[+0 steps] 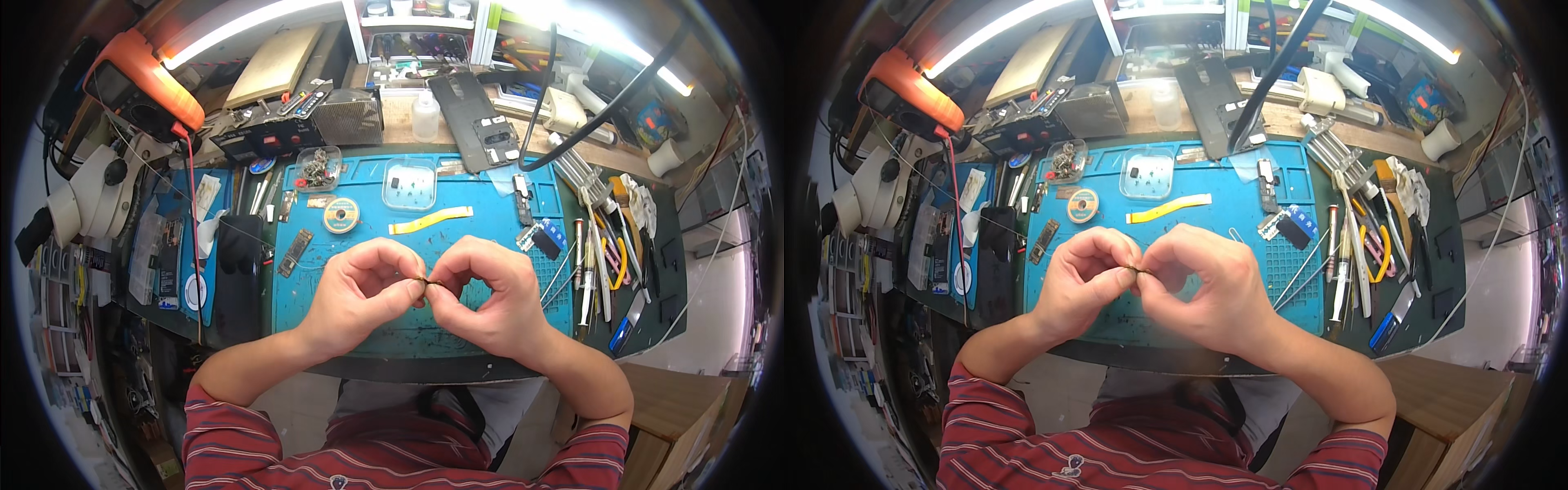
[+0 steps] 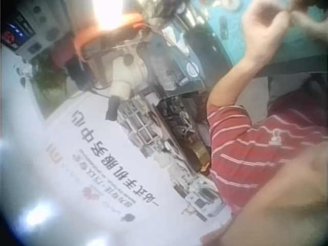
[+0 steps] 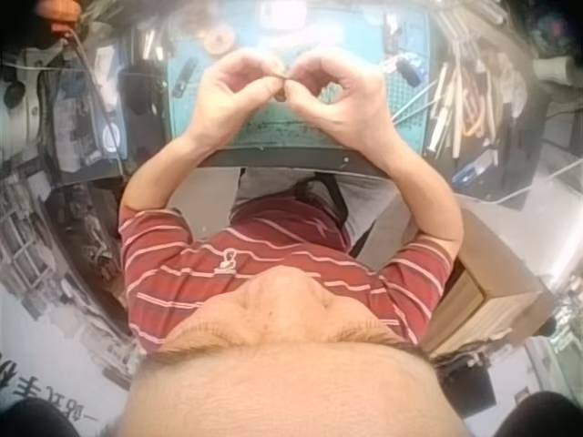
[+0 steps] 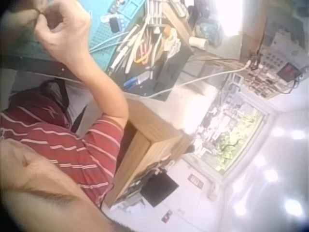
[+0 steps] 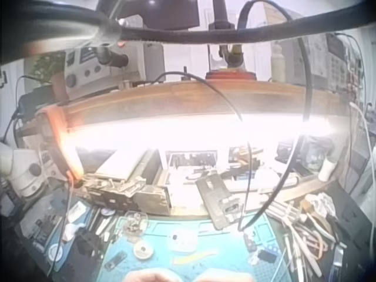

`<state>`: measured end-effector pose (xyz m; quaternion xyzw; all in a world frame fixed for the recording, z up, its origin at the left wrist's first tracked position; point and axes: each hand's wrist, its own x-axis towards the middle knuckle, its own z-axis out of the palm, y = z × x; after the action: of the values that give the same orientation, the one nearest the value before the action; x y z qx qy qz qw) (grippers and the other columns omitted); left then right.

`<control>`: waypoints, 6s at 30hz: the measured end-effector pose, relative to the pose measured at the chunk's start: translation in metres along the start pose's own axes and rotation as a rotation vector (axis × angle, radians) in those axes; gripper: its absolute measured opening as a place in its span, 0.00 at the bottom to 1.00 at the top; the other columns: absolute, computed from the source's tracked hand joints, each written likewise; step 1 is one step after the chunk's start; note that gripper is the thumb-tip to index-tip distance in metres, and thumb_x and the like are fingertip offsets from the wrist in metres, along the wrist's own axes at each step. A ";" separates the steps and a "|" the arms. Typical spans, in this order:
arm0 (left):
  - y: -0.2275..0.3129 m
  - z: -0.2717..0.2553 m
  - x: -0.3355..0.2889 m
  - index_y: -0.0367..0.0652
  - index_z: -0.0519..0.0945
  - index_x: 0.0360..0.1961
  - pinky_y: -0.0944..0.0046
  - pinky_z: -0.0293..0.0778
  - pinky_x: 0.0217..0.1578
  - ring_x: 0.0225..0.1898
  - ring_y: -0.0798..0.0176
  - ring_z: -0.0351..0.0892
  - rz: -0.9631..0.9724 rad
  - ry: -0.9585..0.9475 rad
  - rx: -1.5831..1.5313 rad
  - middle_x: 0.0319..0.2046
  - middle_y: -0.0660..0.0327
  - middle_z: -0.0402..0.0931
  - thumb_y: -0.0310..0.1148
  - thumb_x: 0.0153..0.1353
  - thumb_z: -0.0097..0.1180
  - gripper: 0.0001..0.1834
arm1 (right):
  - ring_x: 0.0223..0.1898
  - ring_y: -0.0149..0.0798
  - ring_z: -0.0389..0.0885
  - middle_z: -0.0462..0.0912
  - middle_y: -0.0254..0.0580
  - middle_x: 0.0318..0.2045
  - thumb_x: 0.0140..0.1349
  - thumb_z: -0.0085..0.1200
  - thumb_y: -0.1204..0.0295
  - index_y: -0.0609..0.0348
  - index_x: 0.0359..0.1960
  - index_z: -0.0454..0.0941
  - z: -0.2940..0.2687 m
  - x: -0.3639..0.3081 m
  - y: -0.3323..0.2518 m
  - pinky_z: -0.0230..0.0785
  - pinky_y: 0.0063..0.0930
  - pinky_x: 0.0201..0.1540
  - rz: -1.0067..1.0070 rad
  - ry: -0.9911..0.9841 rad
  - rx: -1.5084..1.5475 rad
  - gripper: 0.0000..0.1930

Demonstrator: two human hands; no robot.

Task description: The person uses a soldering iron to apply solder to a small electronic component held in their left hand. They repeatedly heat and solder different points on the component while working at a cluttered electronics repair bench.

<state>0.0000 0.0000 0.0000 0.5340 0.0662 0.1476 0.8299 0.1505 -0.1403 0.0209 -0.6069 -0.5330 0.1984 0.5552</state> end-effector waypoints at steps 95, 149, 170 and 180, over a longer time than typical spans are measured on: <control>0.008 0.004 -0.002 0.35 0.80 0.45 0.66 0.78 0.44 0.39 0.67 0.82 -0.067 0.145 -0.038 0.39 0.58 0.83 0.26 0.66 0.61 0.09 | 0.33 0.22 0.83 0.87 0.35 0.31 0.63 0.63 0.73 0.64 0.40 0.84 0.000 -0.001 -0.001 0.74 0.18 0.37 0.274 -0.008 0.380 0.08; 0.006 0.005 0.000 0.38 0.76 0.46 0.66 0.79 0.39 0.43 0.68 0.81 -0.042 0.178 -0.020 0.42 0.59 0.80 0.25 0.66 0.59 0.09 | 0.28 0.29 0.83 0.85 0.40 0.30 0.57 0.65 0.78 0.64 0.37 0.84 0.006 -0.001 0.004 0.73 0.22 0.32 0.093 0.096 0.157 0.07; 0.007 0.005 -0.001 0.39 0.76 0.43 0.67 0.77 0.40 0.39 0.69 0.79 -0.099 0.167 -0.065 0.40 0.61 0.79 0.25 0.65 0.61 0.08 | 0.29 0.31 0.82 0.84 0.43 0.31 0.60 0.60 0.79 0.67 0.37 0.82 0.001 0.001 0.001 0.73 0.24 0.33 0.070 0.047 0.072 0.05; 0.007 0.005 0.000 0.38 0.76 0.44 0.66 0.78 0.40 0.41 0.69 0.79 -0.113 0.179 -0.043 0.40 0.61 0.79 0.26 0.66 0.60 0.08 | 0.27 0.31 0.82 0.84 0.43 0.29 0.60 0.60 0.79 0.67 0.37 0.83 0.002 0.001 0.000 0.72 0.23 0.31 0.047 0.051 0.092 0.05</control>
<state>-0.0004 -0.0016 0.0087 0.4961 0.1669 0.1491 0.8389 0.1497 -0.1386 0.0205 -0.5980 -0.4945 0.2203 0.5910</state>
